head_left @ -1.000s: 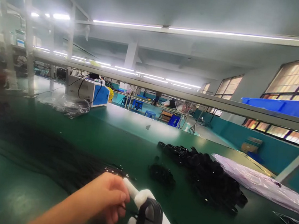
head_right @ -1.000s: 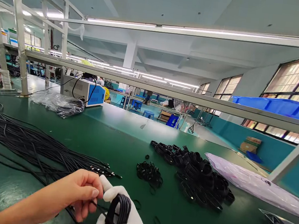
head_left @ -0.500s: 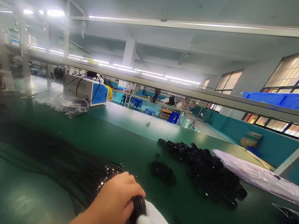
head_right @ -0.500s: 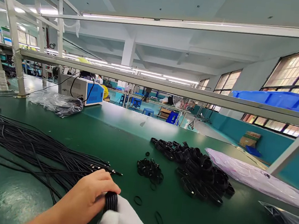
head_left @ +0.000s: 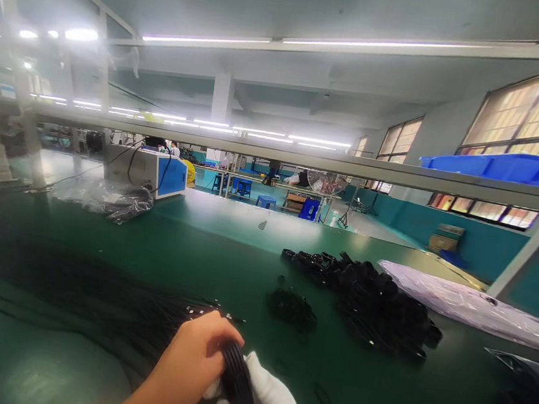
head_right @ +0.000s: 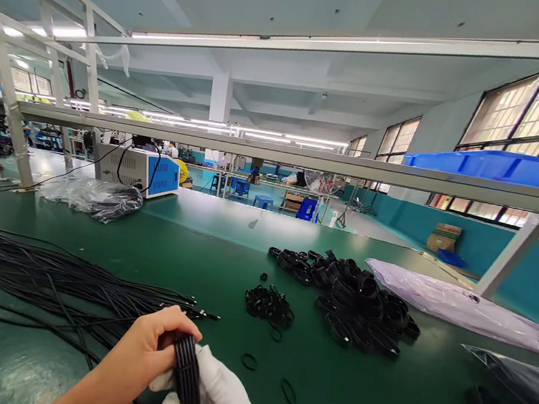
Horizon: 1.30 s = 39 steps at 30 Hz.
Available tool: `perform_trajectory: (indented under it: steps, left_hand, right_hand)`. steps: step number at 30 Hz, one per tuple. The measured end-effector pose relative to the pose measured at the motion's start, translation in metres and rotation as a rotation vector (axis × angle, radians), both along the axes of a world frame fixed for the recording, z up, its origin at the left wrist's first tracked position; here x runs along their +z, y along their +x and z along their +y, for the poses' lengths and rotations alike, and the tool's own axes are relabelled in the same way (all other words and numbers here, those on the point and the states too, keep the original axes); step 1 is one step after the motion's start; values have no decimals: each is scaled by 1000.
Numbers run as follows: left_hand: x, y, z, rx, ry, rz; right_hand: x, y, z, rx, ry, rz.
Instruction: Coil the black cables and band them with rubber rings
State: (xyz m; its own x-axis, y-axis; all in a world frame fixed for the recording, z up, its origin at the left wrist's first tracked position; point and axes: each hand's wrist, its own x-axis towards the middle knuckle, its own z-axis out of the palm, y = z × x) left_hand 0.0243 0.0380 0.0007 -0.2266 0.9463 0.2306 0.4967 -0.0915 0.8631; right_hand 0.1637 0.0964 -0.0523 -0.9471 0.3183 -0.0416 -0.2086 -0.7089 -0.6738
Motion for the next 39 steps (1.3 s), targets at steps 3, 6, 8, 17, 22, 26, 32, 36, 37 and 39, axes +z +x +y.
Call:
perform_trajectory:
  steps: [3,6,8,17,22,26,32,36,37,39]
  left_hand:
    - [0,0,1,17,-17,40]
    - [4,-4,1,89,-83,167]
    - [9,-10,1,75,-131,204]
    - [8,-26,10,-128,-300,33]
    - [3,-15,11,31,-217,-55]
    - [-7,-10,-2,-47,-321,-407]
    - [-24,4,-9,-141,-241,-623]
    - [-26,0,-10,-161,-262,-519]
    - [-26,-2,-11,-117,-250,-423]
    - [-25,-6,-13,7,-155,-183]
  right_hand:
    - [-11,-6,-1,-56,-5,-43]
    - [-12,-9,-3,-178,-29,-40]
    - [-8,-8,-3,-191,-31,-47]
    - [14,-8,-4,-196,284,-367]
    - [20,-3,-3,-275,422,-407]
    - [15,0,0,-200,319,-204]
    - [15,3,-1,-113,319,-184]
    - [17,3,-4,-85,267,-124]
    - [17,3,-5,-86,232,-110]
    - [15,2,-4,-86,182,-106]
